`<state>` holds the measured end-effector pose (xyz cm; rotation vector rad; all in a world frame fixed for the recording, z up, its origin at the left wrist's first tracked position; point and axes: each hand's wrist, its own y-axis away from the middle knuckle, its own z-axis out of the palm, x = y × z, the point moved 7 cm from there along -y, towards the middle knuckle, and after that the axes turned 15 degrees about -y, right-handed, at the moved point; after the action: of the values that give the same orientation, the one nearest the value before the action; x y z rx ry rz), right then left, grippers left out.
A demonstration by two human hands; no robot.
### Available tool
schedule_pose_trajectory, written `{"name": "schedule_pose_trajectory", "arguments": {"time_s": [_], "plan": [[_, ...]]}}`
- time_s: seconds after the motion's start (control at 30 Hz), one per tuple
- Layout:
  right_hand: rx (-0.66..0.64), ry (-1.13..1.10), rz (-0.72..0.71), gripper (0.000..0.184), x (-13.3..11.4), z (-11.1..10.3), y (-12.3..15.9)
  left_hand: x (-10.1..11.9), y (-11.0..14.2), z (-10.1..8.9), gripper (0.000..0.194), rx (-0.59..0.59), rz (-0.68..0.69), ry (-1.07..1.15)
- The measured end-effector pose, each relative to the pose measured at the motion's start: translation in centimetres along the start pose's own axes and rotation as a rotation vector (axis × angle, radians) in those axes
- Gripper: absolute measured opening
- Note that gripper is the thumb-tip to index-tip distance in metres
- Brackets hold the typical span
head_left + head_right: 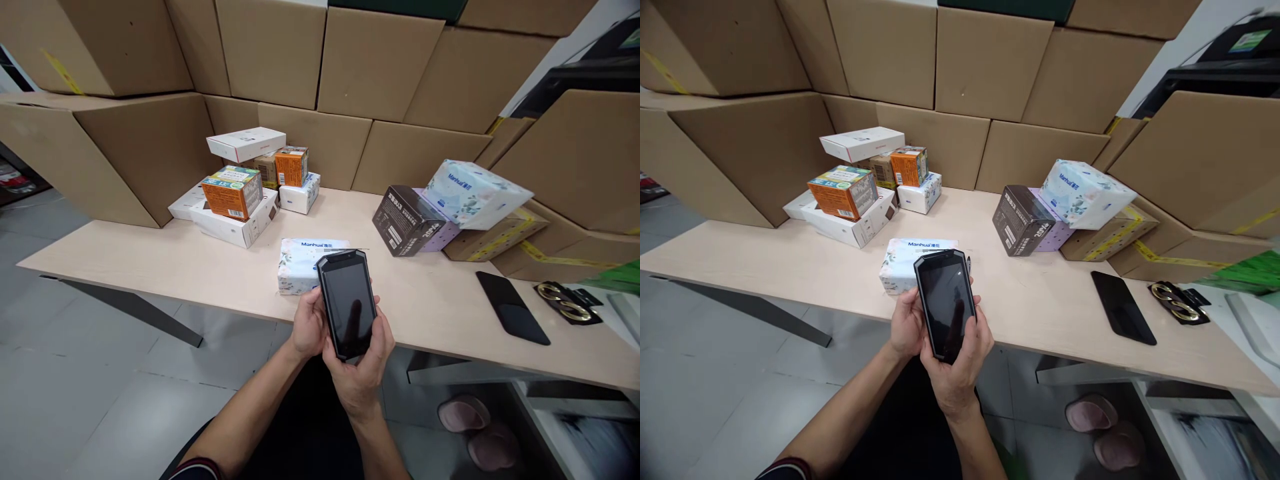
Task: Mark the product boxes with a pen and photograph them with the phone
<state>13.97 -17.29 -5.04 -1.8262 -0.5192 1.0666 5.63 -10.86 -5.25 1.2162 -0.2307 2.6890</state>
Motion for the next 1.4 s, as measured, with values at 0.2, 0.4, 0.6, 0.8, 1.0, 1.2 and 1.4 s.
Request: {"name": "schedule_pose_trajectory", "arguments": {"time_s": [0.2, 0.4, 0.6, 0.8, 1.0, 1.2, 1.4], "plan": [[-0.002, -0.002, -0.012, 0.097, -0.2, 0.1, -0.1, 0.0, 0.0, -0.2, 0.059, 0.027, -0.010, -0.044], [-0.008, 0.010, -0.013, 0.097, -0.3, 0.2, -0.2, 0.1, -0.1, -0.3, 0.055, 0.023, 0.005, -0.018], [-0.023, 0.023, -0.008, 0.094, -0.3, 0.2, -0.4, 0.1, -0.1, -0.2, 0.056, 0.009, -0.009, -0.003], [-0.023, 0.015, -0.011, 0.099, -0.3, 0.3, -0.2, 0.2, -0.1, 0.0, 0.057, -0.043, 0.007, 0.054], [0.004, -0.012, -0.055, 0.101, -0.3, 0.2, -0.2, 0.4, 0.0, 0.1, 0.057, -0.052, 0.005, 0.086], [-0.002, -0.037, -0.053, 0.097, 0.1, -0.1, -0.3, 0.1, -0.1, 0.0, 0.055, -0.072, 0.032, 0.090], [0.088, 0.113, -0.015, 0.095, 2.2, -3.0, -1.5, -0.1, 0.1, -0.2, 0.059, -0.145, 0.066, 0.021]]}}
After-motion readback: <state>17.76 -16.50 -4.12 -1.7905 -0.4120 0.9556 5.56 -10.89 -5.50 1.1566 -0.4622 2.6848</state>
